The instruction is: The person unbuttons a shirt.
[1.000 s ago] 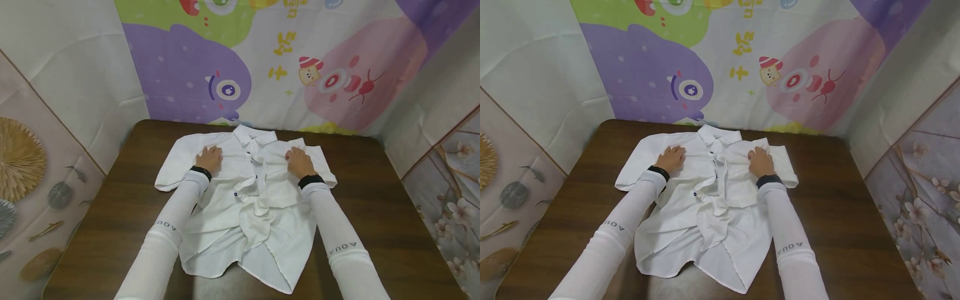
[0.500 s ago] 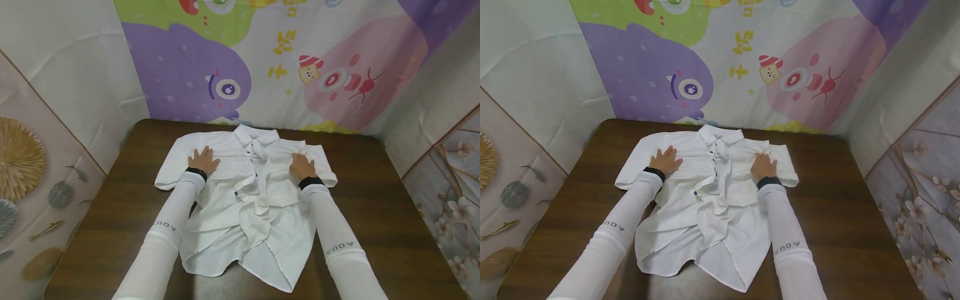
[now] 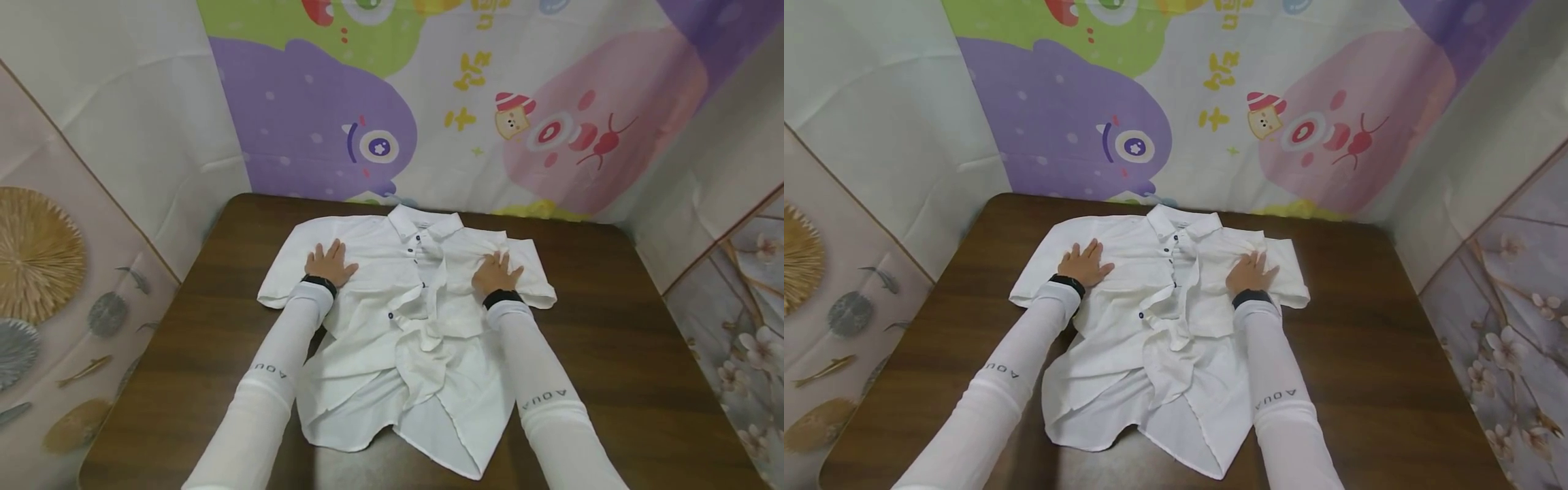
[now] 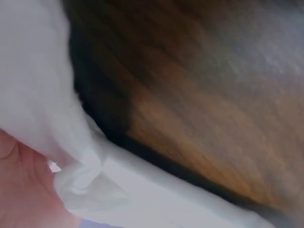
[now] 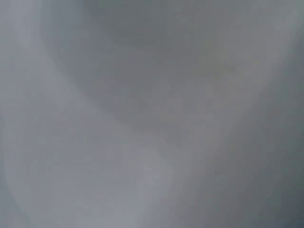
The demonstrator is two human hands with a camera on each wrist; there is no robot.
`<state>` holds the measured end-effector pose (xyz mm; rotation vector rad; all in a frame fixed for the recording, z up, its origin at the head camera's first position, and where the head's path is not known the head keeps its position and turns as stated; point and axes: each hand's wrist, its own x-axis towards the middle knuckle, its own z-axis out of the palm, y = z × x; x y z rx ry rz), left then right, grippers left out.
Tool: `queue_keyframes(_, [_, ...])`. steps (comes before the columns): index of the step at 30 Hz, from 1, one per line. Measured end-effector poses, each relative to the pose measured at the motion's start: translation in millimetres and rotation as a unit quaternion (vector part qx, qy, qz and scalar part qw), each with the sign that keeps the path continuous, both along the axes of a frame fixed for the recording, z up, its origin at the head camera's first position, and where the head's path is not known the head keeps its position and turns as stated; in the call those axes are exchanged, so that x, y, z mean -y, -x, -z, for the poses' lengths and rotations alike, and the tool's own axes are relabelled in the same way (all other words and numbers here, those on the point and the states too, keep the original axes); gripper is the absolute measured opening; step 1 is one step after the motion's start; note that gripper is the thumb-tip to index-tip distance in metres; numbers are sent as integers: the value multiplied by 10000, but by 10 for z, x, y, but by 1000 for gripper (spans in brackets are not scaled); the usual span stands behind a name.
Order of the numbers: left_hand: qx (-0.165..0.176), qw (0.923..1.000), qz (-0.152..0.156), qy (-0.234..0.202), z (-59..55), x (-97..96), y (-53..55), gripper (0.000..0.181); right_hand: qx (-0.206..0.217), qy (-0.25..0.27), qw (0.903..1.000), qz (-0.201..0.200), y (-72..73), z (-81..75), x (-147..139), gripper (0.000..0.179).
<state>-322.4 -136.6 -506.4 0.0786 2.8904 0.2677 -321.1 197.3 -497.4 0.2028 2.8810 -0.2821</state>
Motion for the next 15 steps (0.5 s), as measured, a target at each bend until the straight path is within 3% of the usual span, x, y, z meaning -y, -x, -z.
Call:
queue_keyframes(5, [134, 9999, 63, -55, -3, 1, 43, 67, 174, 124, 9997, -88, 4, -36, -31, 53])
queue_keyframes(11, [406, 9973, 70, -606, -181, -15, 23, 64, 635, 495, 9956, -471, 18, -148, -134, 60])
queue_keyframes(15, [236, 9973, 296, -622, -254, -54, 6, 61, 684, 519, 9930, -811, 9, -245, -188, 60])
